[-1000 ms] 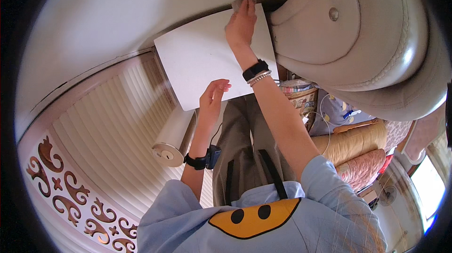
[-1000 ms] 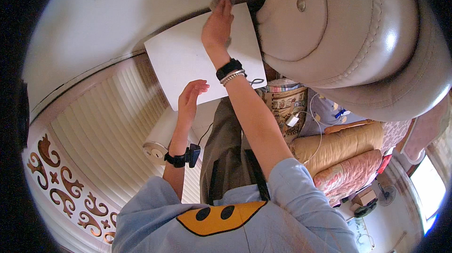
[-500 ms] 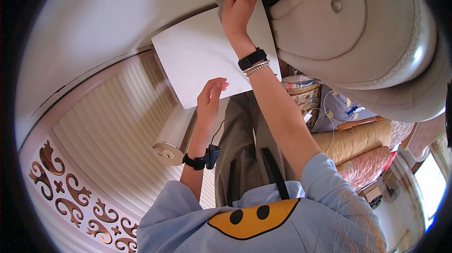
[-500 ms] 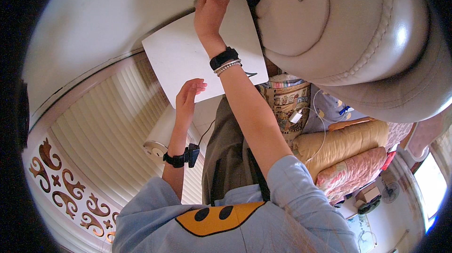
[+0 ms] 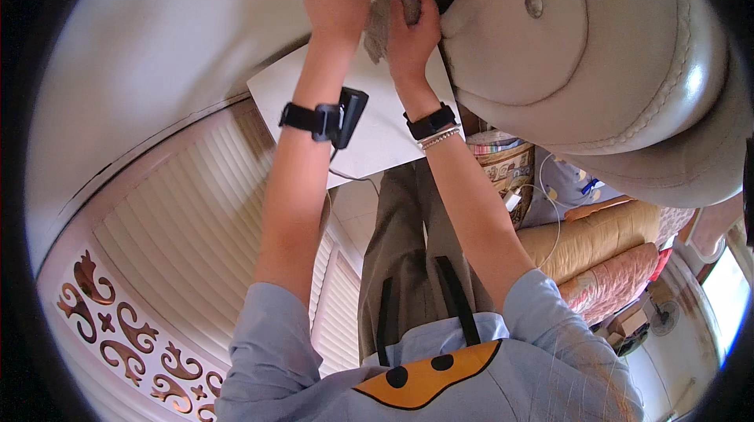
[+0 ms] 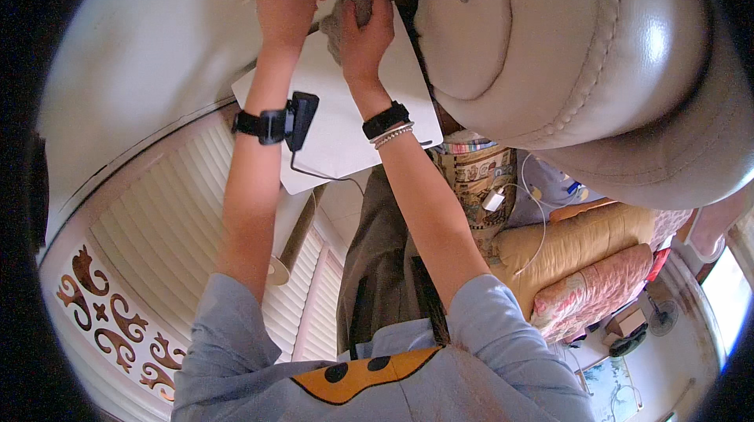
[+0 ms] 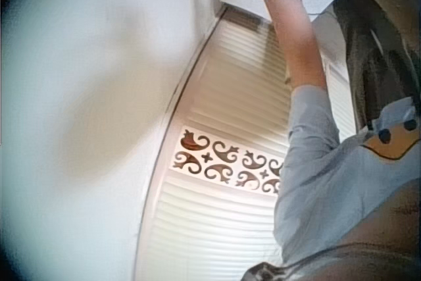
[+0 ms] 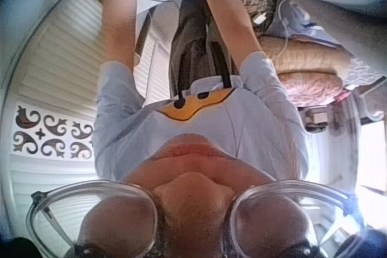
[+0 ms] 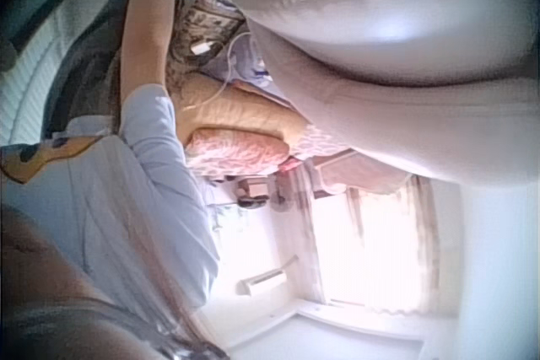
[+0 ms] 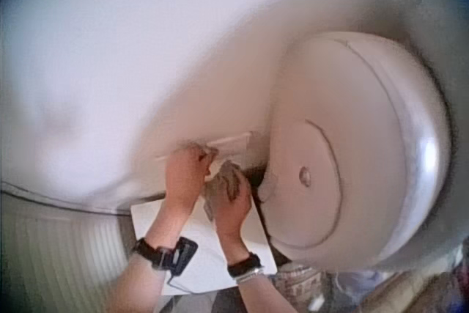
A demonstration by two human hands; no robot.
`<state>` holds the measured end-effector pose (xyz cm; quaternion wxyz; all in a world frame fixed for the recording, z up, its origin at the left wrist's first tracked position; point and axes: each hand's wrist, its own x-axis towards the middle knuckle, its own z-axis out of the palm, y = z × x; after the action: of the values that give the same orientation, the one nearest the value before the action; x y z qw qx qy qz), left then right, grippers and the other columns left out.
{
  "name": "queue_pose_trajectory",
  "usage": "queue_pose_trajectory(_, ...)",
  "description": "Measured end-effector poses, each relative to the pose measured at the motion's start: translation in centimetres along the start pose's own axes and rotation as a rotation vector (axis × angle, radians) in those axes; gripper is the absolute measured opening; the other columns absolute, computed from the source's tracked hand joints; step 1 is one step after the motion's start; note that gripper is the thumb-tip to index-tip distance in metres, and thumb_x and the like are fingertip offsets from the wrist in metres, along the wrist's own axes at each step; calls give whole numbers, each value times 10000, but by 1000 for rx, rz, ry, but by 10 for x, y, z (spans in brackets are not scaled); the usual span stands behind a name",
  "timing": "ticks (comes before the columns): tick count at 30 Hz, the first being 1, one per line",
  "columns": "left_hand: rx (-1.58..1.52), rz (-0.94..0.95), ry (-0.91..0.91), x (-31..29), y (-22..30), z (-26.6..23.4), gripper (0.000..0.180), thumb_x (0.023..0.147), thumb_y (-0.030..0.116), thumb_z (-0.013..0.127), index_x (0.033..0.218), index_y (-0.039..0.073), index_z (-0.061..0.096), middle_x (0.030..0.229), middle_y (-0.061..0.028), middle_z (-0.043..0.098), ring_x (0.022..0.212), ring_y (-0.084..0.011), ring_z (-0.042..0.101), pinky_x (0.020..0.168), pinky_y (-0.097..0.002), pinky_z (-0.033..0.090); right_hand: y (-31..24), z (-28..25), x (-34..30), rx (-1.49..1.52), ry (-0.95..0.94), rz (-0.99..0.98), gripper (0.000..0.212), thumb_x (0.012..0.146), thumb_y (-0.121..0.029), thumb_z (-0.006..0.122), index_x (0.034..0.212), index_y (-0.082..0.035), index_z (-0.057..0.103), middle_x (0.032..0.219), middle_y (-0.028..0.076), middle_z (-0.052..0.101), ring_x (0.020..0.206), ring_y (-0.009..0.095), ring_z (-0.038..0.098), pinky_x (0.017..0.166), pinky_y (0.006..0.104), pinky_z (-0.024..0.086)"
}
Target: The person wipes a bed headboard, a wooden object, a white nightstand, and a wall outlet using a cloth. They then pick up a charging adapter, wipe it with the cloth, and coil the attached white cable before placing it on the nightstand.
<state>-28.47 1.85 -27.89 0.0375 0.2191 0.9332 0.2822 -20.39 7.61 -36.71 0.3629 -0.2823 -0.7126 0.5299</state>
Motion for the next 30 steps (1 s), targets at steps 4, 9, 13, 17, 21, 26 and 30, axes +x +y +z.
queue_pose_trajectory(4, 14, -64, -44, 9, 4, 3, 242, 816, 220, 526, 767, 30, 668, 764, -169, 619, 741, -328, 598, 658, -426, 460, -5, 14, 11, 106, 79, -1, 257, 785, -123, 656, 993, 18, 599, 972, 165, 611, 897, 299, 594, 795, 363, 463)
queue_pose_trajectory(9, 189, 155, 172, 8, -8, 16, 286, 835, 287, 521, 742, 64, 673, 686, -123, 620, 656, -309, 598, 607, -407, 463, -7, 40, 24, 81, 144, 147, 197, 760, -134, 673, 878, 14, 619, 814, 159, 645, 751, 303, 627, 701, 364, 484)
queue_pose_trajectory(13, 256, 153, 139, 7, -16, 19, 347, 863, 384, 522, 729, 105, 679, 564, -49, 606, 528, -246, 598, 540, -362, 466, -4, 39, 27, -23, 200, 216, 202, 738, -176, 685, 782, 9, 618, 743, 167, 644, 703, 302, 633, 660, 373, 486)
queue_pose_trajectory(17, 195, 199, 121, 8, -14, 17, 358, 872, 370, 509, 692, 98, 658, 565, -46, 605, 524, -263, 589, 539, -375, 461, -7, 25, 34, 21, 116, 330, 238, 726, -204, 687, 762, 21, 619, 746, 183, 647, 710, 300, 637, 660, 372, 486)
queue_pose_trajectory(21, 188, 90, 79, 8, -11, 17, 324, 857, 323, 513, 702, 72, 647, 638, -106, 608, 615, -312, 589, 589, -408, 458, -18, 24, 26, 88, 112, 263, 251, 733, -211, 679, 770, 31, 625, 763, 195, 651, 718, 306, 637, 675, 368, 486)
queue_pose_trajectory(26, 277, 181, 123, 11, -14, 15, 277, 846, 257, 503, 755, 33, 639, 754, -172, 614, 737, -358, 588, 654, -439, 455, -18, 40, 30, 63, 134, 354, 278, 721, -226, 683, 780, 42, 638, 770, 214, 646, 725, 318, 636, 693, 380, 485)
queue_pose_trajectory(30, 321, 196, 127, 14, -13, 13, 276, 841, 240, 518, 716, 20, 627, 736, -180, 598, 740, -367, 578, 654, -451, 449, -10, 34, 32, -17, 68, 461, 291, 701, -242, 692, 735, 42, 645, 737, 213, 641, 706, 348, 630, 690, 402, 484)
